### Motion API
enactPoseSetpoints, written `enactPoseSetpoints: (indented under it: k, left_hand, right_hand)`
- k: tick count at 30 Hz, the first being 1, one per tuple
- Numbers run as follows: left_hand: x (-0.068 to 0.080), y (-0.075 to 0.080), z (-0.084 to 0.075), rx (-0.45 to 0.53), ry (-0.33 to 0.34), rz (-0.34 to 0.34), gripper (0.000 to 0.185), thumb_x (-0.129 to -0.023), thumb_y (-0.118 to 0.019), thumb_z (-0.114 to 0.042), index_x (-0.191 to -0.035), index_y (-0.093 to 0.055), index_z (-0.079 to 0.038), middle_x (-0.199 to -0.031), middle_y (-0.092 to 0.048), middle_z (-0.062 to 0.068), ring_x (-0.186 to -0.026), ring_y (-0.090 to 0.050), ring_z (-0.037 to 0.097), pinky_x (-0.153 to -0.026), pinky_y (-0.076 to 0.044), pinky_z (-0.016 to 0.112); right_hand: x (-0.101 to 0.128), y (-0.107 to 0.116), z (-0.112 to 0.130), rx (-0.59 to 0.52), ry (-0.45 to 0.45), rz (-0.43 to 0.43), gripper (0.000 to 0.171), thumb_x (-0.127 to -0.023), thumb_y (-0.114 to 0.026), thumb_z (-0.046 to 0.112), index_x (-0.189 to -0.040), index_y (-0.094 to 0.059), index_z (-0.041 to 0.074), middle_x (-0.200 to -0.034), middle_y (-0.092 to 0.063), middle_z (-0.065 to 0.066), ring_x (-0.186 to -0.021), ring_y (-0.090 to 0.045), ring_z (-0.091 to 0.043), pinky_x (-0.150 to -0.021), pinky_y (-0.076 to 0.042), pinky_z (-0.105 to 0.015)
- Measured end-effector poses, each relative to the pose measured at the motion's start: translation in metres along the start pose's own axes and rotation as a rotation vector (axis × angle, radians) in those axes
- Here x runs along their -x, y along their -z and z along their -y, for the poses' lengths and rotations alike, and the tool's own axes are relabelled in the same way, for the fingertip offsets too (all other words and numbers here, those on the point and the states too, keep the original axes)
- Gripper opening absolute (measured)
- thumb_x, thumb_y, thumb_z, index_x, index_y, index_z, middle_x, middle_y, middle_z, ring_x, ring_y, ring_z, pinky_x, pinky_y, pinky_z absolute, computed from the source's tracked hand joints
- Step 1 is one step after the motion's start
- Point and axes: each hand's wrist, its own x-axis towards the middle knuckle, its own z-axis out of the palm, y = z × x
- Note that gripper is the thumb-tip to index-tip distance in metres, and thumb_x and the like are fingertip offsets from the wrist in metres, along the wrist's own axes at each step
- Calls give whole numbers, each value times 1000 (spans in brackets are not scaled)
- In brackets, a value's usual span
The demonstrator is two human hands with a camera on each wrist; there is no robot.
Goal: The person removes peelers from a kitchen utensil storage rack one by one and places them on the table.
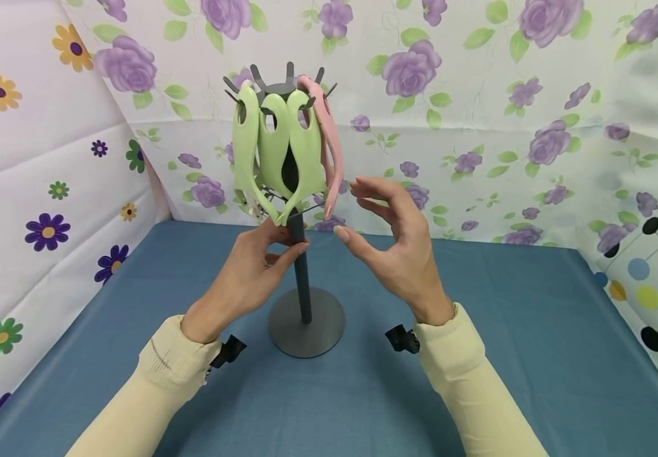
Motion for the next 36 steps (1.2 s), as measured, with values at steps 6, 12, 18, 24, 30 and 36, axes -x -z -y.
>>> enactPoseSetpoints:
  k: [6,12,18,24,30,36]
  left_hand:
    - [0,0,0,3,3,5,18,-105,-59,-23,-120,-60,-12,-105,-68,1,-101,-69,11,-81,-64,27]
    - [0,1,0,5,8,7,19,-105,-59,-23,-121,-60,-13,-106,-68,1,-101,-69,11,-83,-64,28]
    - [0,1,0,8,6,8,19,-105,-60,-23,-121,-60,-13,-105,-68,1,-101,-68,11,-83,-64,28]
    - [0,1,-1,13,9,7,20,-105,-60,-23,-122,-60,-12,-106,-68,1,-100,-69,11,-83,-64,29]
    - [0,1,-1,14,6,3,19,-105,-60,-23,-121,-60,-12,-105,-68,1,-100,-69,11,-82,-64,28]
    - [0,1,0,17,-2,2,19,-105,-60,-22,-121,-59,-12,-105,-68,3,-100,-69,11,-82,-64,27]
  right_hand:
    - [-5,-5,3,-18,-5,-14,59,-86,-75,-1,-142,-55,2,-135,-60,-14,-129,-58,-31,-111,-51,-38]
    - [-10,-8,6,-24,1,-11,60,-88,-78,7,-143,-55,4,-135,-59,-14,-129,-57,-33,-111,-51,-37]
    - [-14,-11,12,-41,20,-8,62,-88,-79,10,-144,-53,3,-135,-60,-14,-129,-57,-32,-110,-52,-38]
    - [-19,-14,16,-59,43,-6,67,-89,-81,26,-144,-52,1,-134,-59,-18,-128,-58,-33,-109,-52,-38]
    - [-21,-17,19,-51,51,-13,65,-89,-81,21,-143,-51,0,-134,-58,-19,-129,-57,-35,-109,-52,-38]
    - [-22,-19,20,-44,42,-20,63,-88,-78,6,-145,-50,0,-136,-57,-12,-127,-56,-36,-107,-54,-34]
